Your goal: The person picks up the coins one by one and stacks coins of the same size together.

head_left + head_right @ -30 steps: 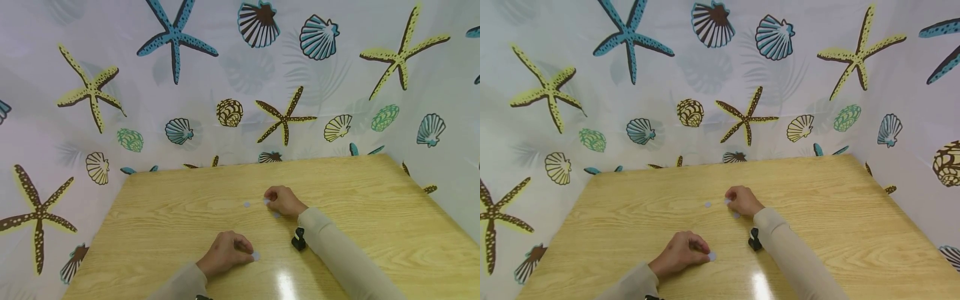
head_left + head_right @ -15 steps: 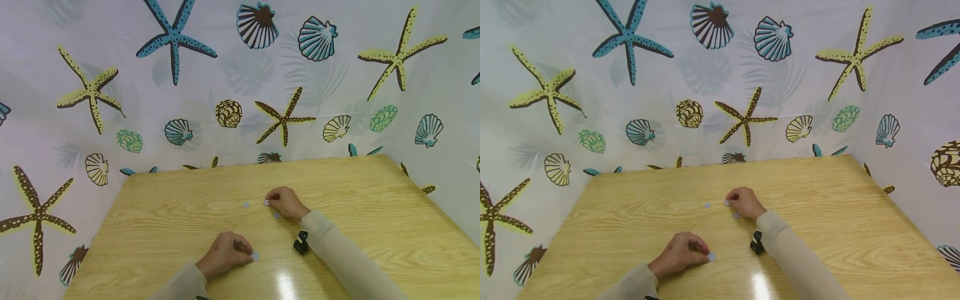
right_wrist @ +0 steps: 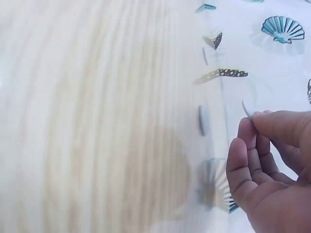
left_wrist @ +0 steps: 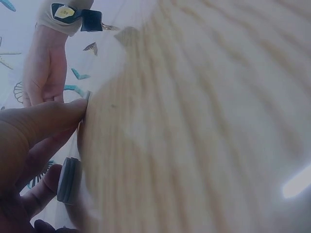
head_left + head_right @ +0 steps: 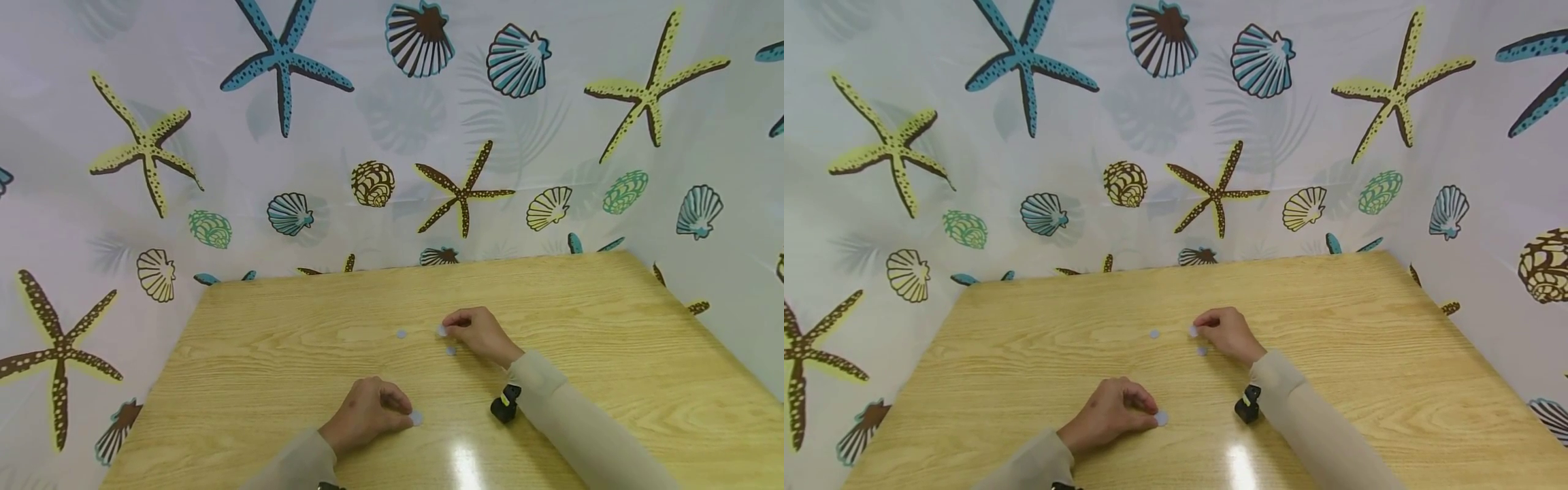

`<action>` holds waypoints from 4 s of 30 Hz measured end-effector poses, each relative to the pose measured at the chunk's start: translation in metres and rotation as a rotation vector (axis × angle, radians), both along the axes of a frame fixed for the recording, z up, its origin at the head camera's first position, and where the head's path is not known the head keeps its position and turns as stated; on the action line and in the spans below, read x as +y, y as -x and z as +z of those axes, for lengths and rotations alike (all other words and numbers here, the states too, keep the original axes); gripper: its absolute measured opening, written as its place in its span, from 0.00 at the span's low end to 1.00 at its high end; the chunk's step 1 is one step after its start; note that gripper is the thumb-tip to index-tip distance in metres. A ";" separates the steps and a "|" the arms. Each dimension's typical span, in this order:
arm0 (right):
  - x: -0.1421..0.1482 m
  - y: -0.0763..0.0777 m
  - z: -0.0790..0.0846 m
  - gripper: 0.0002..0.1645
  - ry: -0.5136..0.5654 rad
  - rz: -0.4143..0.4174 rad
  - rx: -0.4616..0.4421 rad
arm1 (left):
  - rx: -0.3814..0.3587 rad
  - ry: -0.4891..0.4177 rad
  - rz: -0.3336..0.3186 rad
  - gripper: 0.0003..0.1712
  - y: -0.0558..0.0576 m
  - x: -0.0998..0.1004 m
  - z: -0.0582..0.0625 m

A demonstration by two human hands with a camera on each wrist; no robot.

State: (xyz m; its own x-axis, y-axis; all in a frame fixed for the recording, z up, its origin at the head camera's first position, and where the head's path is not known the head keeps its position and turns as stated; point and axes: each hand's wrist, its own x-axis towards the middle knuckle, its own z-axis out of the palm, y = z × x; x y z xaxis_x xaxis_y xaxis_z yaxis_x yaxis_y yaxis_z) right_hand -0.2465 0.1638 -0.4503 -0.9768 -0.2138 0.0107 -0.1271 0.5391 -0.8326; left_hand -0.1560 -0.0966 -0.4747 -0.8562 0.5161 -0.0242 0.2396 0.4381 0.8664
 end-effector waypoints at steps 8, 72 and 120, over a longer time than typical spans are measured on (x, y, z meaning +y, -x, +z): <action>-0.007 -0.015 0.011 0.06 0.077 0.023 -0.073 | 0.001 0.015 0.002 0.07 0.000 -0.001 0.002; -0.033 -0.090 -0.003 0.03 0.062 0.316 -0.093 | 0.039 0.031 0.019 0.07 0.000 0.001 0.001; -0.038 -0.092 -0.004 0.07 0.015 0.468 -0.017 | 0.063 0.001 0.024 0.11 0.000 0.000 0.000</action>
